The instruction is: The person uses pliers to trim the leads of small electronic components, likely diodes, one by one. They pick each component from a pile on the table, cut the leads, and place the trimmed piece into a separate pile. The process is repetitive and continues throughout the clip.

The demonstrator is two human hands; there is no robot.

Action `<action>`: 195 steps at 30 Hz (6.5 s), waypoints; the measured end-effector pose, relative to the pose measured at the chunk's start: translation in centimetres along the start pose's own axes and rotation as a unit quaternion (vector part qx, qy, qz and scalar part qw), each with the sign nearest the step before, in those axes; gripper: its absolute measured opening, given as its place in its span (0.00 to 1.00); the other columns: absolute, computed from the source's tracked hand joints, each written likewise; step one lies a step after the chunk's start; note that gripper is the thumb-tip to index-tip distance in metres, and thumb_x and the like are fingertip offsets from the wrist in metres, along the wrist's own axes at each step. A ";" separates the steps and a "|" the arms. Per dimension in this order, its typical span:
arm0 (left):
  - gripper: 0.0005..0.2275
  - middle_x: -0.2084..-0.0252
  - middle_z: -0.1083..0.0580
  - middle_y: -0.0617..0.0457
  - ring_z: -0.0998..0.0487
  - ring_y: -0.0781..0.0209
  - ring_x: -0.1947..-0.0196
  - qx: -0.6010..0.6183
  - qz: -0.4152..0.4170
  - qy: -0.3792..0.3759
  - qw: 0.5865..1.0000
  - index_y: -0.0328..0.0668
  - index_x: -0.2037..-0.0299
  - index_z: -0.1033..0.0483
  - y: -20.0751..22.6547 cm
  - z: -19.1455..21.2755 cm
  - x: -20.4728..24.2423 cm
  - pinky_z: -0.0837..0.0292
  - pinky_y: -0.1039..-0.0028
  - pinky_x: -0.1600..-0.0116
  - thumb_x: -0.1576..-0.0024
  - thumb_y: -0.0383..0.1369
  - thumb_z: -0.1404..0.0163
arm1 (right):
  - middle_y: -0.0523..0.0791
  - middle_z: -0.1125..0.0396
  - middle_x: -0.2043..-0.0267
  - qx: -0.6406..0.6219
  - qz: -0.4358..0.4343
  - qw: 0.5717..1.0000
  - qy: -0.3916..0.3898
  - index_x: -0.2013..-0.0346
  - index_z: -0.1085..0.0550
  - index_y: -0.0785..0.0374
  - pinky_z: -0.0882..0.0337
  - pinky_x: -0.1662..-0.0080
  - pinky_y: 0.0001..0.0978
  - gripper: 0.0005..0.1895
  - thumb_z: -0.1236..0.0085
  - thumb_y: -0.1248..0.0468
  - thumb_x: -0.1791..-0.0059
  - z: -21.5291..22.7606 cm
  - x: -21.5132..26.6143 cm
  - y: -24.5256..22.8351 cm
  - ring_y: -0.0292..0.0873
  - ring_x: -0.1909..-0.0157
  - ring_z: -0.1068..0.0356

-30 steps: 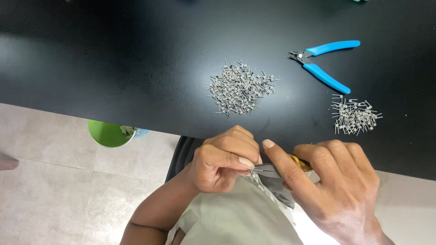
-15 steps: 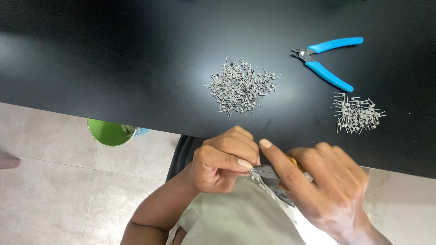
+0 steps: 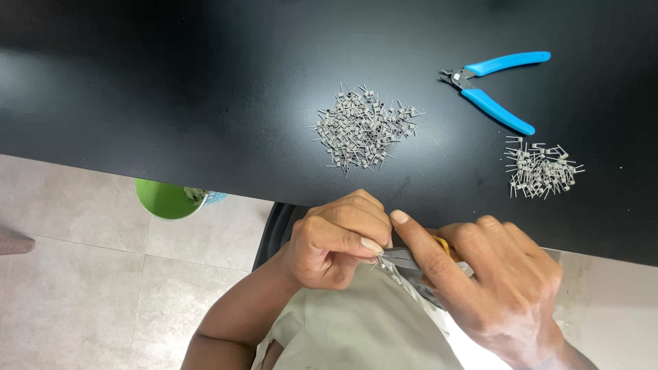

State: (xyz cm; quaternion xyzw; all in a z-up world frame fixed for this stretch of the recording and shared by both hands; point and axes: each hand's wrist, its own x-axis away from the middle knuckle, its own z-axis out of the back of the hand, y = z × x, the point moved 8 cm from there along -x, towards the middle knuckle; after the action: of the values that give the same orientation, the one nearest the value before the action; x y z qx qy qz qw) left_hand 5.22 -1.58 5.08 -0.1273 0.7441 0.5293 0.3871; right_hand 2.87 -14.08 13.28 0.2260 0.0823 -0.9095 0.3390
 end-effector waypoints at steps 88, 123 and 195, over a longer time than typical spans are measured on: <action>0.12 0.72 0.18 0.51 0.29 0.66 0.81 -0.103 0.691 -0.178 0.693 0.42 0.69 0.23 -3.2 3.0 -5.5 0.36 0.78 0.73 0.37 0.39 0.49 | 0.43 0.24 0.47 -0.358 -0.427 0.820 -0.131 0.50 0.22 0.58 0.28 0.47 0.26 0.16 0.44 0.57 0.50 -7.0 12.4 2.5 0.36 0.52 0.24; 0.07 0.74 0.21 0.52 0.28 0.72 0.85 0.010 0.597 -0.134 0.791 0.43 0.69 0.28 -3.9 0.8 -2.0 0.35 0.81 0.77 0.38 0.31 0.50 | 0.41 0.32 0.56 -0.407 -0.413 0.808 -0.105 0.48 0.29 0.61 0.33 0.50 0.28 0.14 0.51 0.58 0.44 -9.5 9.3 -0.2 0.34 0.57 0.35; 0.15 0.71 0.26 0.54 0.25 0.52 0.71 -0.045 0.361 -0.342 0.867 0.44 0.64 0.28 -2.5 -7.3 -0.1 0.37 0.65 0.63 0.33 0.41 0.65 | 0.43 0.35 0.62 0.038 -0.251 0.957 -0.140 0.57 0.25 0.51 0.39 0.67 0.42 0.07 0.39 0.66 0.47 -5.7 5.2 8.5 0.48 0.64 0.31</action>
State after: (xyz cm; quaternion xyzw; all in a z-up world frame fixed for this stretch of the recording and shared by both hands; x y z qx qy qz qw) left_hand 3.57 -9.05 4.43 0.3216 0.5344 0.6757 0.3931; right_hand 6.93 -21.84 5.86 0.0813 0.0537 -0.9903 0.0989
